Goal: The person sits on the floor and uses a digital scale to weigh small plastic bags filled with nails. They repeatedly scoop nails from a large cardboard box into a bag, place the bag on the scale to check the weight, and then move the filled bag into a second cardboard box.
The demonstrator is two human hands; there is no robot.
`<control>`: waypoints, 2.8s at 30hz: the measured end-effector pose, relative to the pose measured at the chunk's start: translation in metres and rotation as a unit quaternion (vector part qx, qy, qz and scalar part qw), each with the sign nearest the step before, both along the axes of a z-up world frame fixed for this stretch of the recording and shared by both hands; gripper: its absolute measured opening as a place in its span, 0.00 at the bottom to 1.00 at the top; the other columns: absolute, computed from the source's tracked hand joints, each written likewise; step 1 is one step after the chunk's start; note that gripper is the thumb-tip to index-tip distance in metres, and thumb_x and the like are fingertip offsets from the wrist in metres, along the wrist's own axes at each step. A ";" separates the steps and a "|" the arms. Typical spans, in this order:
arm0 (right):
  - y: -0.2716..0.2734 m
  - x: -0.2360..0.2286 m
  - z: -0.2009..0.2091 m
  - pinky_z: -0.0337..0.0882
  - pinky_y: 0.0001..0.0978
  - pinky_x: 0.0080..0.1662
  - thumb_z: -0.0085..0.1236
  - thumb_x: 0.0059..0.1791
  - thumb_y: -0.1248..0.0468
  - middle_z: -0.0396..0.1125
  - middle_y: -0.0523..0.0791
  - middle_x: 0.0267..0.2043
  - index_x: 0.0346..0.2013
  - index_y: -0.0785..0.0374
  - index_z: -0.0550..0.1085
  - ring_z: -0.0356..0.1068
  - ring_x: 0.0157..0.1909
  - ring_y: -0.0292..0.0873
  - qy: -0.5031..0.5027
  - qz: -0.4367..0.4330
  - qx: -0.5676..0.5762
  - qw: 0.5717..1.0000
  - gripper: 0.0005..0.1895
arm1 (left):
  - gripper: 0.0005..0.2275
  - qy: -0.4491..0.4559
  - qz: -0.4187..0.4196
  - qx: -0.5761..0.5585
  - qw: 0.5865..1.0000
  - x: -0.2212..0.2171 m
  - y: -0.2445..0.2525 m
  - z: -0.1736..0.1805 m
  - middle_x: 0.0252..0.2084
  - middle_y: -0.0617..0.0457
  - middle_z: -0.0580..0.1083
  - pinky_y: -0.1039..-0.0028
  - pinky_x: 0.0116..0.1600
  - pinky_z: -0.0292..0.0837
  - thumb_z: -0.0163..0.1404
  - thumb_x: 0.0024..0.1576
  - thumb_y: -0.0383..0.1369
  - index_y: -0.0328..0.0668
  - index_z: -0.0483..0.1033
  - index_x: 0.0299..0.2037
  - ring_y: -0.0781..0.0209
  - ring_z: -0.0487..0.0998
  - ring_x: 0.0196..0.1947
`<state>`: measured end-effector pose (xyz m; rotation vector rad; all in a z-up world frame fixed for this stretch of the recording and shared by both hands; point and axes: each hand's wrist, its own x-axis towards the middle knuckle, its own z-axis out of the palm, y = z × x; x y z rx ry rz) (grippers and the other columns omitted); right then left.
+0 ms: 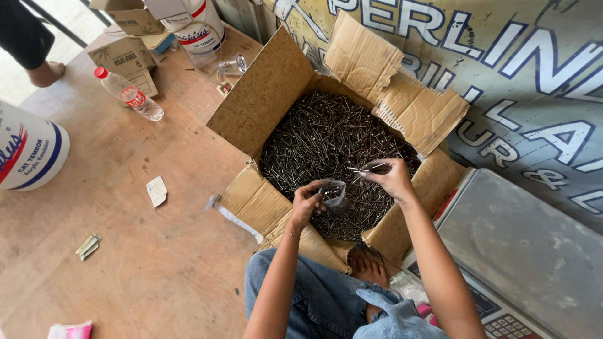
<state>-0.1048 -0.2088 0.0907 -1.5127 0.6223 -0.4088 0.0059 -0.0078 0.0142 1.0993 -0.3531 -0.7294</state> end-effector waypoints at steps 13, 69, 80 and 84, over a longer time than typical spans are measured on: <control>0.044 0.035 -0.034 0.72 0.34 0.44 0.64 0.32 0.69 0.73 0.48 0.31 0.31 0.61 0.78 0.73 0.39 0.48 0.083 0.213 -0.229 0.946 0.13 | 0.16 0.003 0.005 0.001 1.000 0.002 0.000 -0.022 0.46 0.38 0.70 0.80 0.11 0.68 0.41 0.44 0.16 0.19 0.71 0.44 0.57 0.72 0.10; 0.039 0.024 -0.055 0.70 0.37 0.38 0.65 0.37 0.62 0.70 0.48 0.25 0.24 0.60 0.73 0.70 0.32 0.47 0.128 0.233 -0.306 0.914 0.08 | 0.19 -0.032 0.001 0.020 0.999 0.006 0.017 -0.001 0.43 0.37 0.73 0.77 0.13 0.73 0.53 0.51 0.22 0.28 0.65 0.53 0.55 0.74 0.12; 0.064 0.036 -0.053 0.70 0.39 0.44 0.61 0.41 0.60 0.65 0.48 0.35 0.33 0.56 0.76 0.69 0.39 0.51 0.036 0.217 -0.386 0.896 0.08 | 0.16 -0.039 0.002 0.006 0.999 0.009 0.019 -0.008 0.42 0.37 0.74 0.76 0.12 0.72 0.49 0.50 0.18 0.25 0.65 0.50 0.53 0.74 0.12; 0.051 0.033 -0.074 0.68 0.40 0.46 0.65 0.37 0.59 0.64 0.45 0.36 0.32 0.53 0.76 0.68 0.41 0.49 0.006 0.193 -0.352 0.916 0.11 | 0.06 -0.070 0.005 0.007 0.998 0.009 0.023 0.001 0.39 0.37 0.74 0.74 0.15 0.73 0.43 0.50 0.14 0.25 0.72 0.33 0.52 0.75 0.13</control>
